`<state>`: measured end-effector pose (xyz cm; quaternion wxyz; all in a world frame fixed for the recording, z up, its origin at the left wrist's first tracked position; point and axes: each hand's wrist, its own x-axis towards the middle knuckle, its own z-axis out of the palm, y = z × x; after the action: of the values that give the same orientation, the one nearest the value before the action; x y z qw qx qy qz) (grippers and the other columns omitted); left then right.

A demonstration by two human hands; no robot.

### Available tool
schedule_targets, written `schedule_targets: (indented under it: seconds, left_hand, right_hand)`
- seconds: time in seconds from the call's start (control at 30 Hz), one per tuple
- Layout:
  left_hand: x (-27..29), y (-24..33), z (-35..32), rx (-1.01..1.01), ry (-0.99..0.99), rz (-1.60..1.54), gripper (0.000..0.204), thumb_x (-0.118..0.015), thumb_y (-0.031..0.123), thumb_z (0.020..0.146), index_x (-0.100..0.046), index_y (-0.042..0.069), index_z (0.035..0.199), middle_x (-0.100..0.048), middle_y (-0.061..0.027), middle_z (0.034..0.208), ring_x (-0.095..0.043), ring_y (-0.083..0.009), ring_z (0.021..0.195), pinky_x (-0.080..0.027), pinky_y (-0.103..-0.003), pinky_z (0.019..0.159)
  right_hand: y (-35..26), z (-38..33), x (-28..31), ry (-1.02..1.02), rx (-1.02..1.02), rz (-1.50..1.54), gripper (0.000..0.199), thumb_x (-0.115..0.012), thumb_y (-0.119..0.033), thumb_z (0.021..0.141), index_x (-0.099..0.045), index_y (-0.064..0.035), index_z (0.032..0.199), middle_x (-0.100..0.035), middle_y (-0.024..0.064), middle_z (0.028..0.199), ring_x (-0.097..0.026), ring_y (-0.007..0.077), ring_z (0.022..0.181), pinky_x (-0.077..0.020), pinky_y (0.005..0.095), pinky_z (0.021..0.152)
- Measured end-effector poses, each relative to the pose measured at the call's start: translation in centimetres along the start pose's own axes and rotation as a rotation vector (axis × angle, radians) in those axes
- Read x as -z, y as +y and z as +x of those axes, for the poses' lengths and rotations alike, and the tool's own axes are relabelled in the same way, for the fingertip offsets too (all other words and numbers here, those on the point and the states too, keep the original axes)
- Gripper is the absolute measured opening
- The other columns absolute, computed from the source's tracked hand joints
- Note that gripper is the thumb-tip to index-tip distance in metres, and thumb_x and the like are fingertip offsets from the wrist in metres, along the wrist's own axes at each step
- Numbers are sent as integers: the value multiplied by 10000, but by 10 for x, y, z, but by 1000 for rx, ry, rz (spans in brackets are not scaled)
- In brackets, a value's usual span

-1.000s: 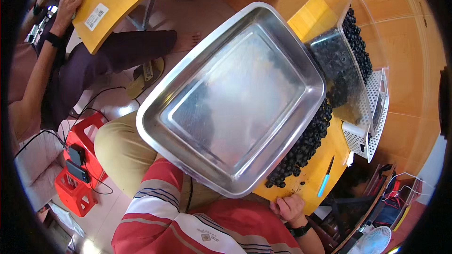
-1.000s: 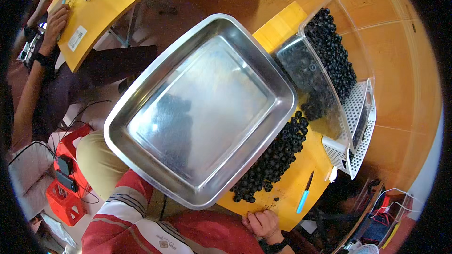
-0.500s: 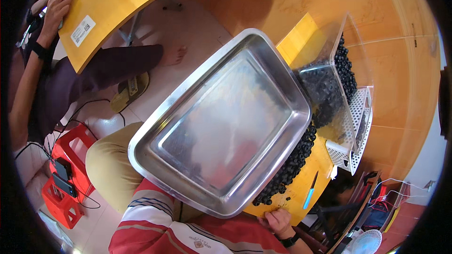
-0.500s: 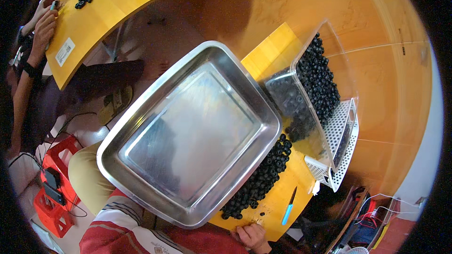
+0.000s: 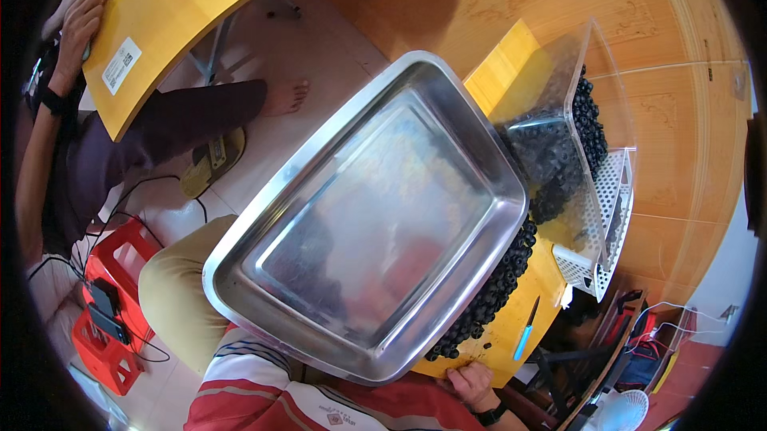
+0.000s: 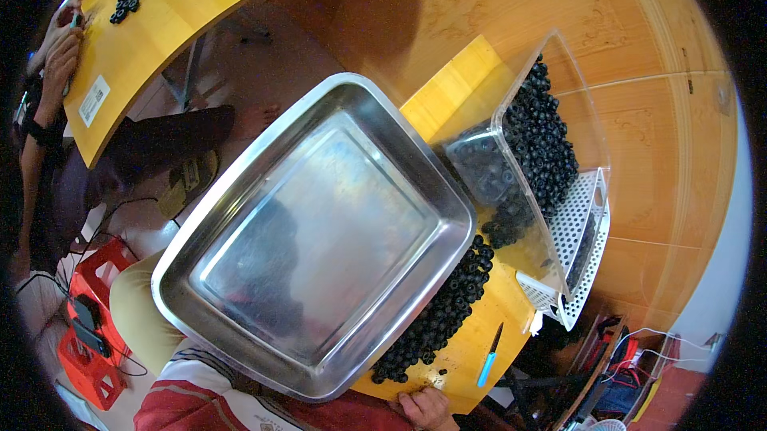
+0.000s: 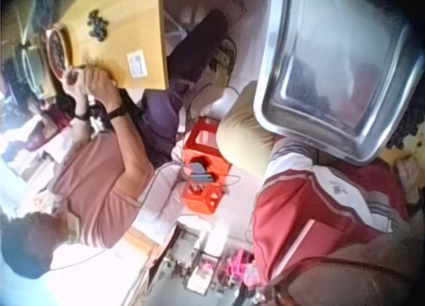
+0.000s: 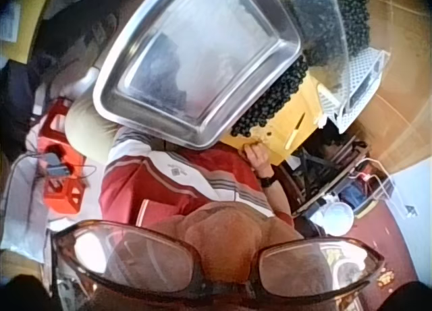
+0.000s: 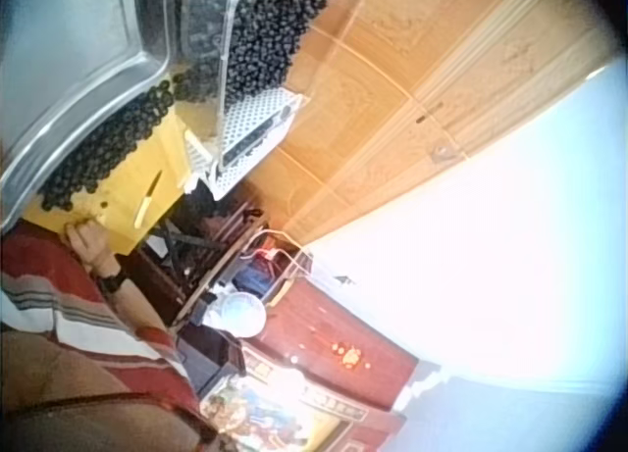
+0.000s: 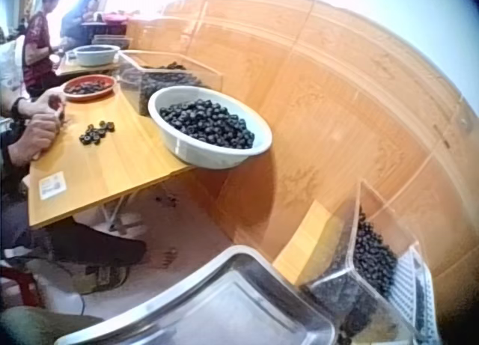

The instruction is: Manually sorting and inspecting black olives or similar small produce using a small knife.

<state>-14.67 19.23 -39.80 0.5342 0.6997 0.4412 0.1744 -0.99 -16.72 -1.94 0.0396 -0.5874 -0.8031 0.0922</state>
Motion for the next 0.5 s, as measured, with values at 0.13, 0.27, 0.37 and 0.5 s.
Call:
schedule_targets:
  seconds: [0.13, 0.27, 0.37, 0.5]
  left_hand:
    - [-3, -1, -9, -36, -33, 7, 367, -621, 277, 957, -640, 67, 1257, -654, -176, 1256, -601, -384, 1179, -491, -473, 998]
    - [-17, 6, -26, -95, -114, 19, 370, -620, 277, 960, -636, 68, 1265, -652, -175, 1261, -598, -382, 1184, -489, -471, 1002]
    - [-37, 21, -45, -155, -211, 22, 372, -620, 278, 963, -633, 69, 1270, -651, -174, 1265, -596, -380, 1188, -488, -470, 1005]
    - [-66, 42, -74, -248, -345, 35, 376, -619, 279, 966, -630, 69, 1278, -650, -172, 1271, -593, -378, 1194, -487, -468, 1009]
  right_hand:
    - [-2, -2, 0, 2, -10, 35, 567, -893, -283, 729, -557, -128, 1158, -517, 38, 840, -552, 220, 634, -456, 355, 544]
    - [-3, 7, 2, 5, -23, 75, 548, -886, -248, 733, -557, -120, 1153, -524, 39, 821, -552, 219, 617, -448, 351, 526]
    - [-4, 16, 4, 73, -65, 69, 513, -883, -222, 726, -575, -116, 1122, -527, 33, 780, -547, 215, 590, -438, 337, 504]
    - [-3, 31, 9, 162, -50, 44, 271, -828, -202, 783, -654, -117, 972, -476, -2, 715, -515, 168, 559, -449, 294, 489]
